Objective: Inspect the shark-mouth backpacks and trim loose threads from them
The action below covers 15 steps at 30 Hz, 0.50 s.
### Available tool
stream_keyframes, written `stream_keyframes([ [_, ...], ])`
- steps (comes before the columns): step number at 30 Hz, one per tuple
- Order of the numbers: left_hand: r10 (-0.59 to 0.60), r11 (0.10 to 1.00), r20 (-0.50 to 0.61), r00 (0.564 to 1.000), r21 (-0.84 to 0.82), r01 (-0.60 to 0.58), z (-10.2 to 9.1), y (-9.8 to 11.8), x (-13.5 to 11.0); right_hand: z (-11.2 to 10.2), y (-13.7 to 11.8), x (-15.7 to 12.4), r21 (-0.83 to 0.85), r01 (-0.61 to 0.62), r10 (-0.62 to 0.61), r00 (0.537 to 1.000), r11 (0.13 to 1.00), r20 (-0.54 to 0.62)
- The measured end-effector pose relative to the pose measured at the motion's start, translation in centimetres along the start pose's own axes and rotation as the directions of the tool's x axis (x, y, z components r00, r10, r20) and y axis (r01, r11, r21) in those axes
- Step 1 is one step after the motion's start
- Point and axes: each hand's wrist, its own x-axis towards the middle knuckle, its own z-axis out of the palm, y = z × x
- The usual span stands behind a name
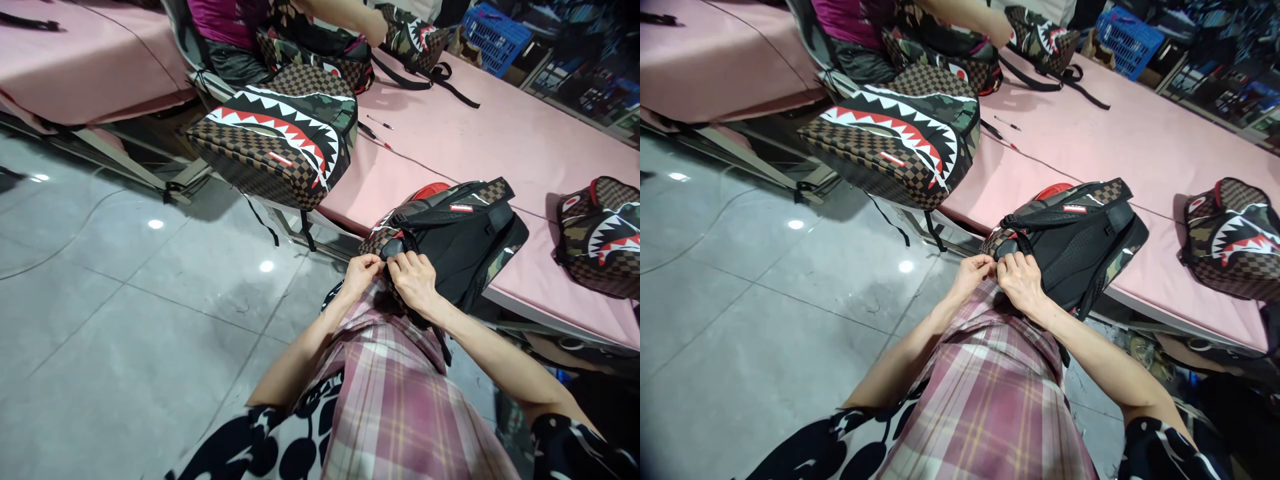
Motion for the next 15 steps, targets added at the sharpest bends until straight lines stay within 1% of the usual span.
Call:
stream_keyframes([
  [2,0.004,1.0,0.016,1.0,-0.014,-0.004,-0.2,0.1,0.0,0.0,0.1,0.0,0.012,-0.004,0.004,1.0,1.0,0.008],
  [4,-0.017,1.0,0.057,0.998,0.004,0.017,-1.5,0.3,0.0,-0.1,0.7,-0.2,0.052,-0.037,0.037,0.999,0.998,0.018],
  [6,-0.129,0.988,0.109,0.986,0.094,0.119,-4.4,0.4,-0.3,-0.2,1.9,-0.9,0.152,-0.13,0.129,0.991,0.98,0.016],
  [7,-0.223,0.965,0.116,0.968,0.163,0.203,-6.1,0.4,-0.4,-0.3,2.6,-1.3,0.238,-0.188,0.189,0.982,0.953,0.016],
  [8,-0.285,0.944,0.087,0.955,0.199,0.264,-7.9,0.2,-0.6,-0.2,3.4,-1.8,0.346,-0.243,0.25,0.968,0.906,0.025],
  [9,-0.313,0.931,0.035,0.949,0.212,0.299,-9.6,-0.1,-0.7,-0.2,4.1,-2.4,0.461,-0.294,0.309,0.95,0.837,0.044],
  [10,-0.321,0.925,-0.022,0.947,0.205,0.319,-10.8,-0.5,-0.7,0.0,4.8,-3.0,0.562,-0.338,0.361,0.93,0.755,0.074],
  [11,-0.319,0.93,-0.074,0.945,0.168,0.327,-11.5,-1.1,-0.7,0.2,5.3,-3.5,0.634,-0.376,0.404,0.908,0.676,0.107],
  [12,-0.323,0.935,-0.111,0.94,0.115,0.335,-11.7,-1.8,-0.4,0.5,5.8,-4.1,0.674,-0.412,0.443,0.886,0.613,0.137],
  [13,-0.337,0.937,-0.127,0.933,0.048,0.345,-11.2,-2.7,0.0,0.9,6.1,-4.7,0.691,-0.449,0.489,0.858,0.566,0.157],
  [14,-0.36,0.933,-0.12,0.925,-0.033,0.359,-10.2,-3.7,0.5,1.4,6.5,-5.4,0.695,-0.486,0.54,0.825,0.529,0.166],
  [15,-0.385,0.92,-0.093,0.918,-0.115,0.374,-8.7,-4.6,1.1,2.0,6.8,-6.2,0.697,-0.521,0.593,0.787,0.493,0.169],
])
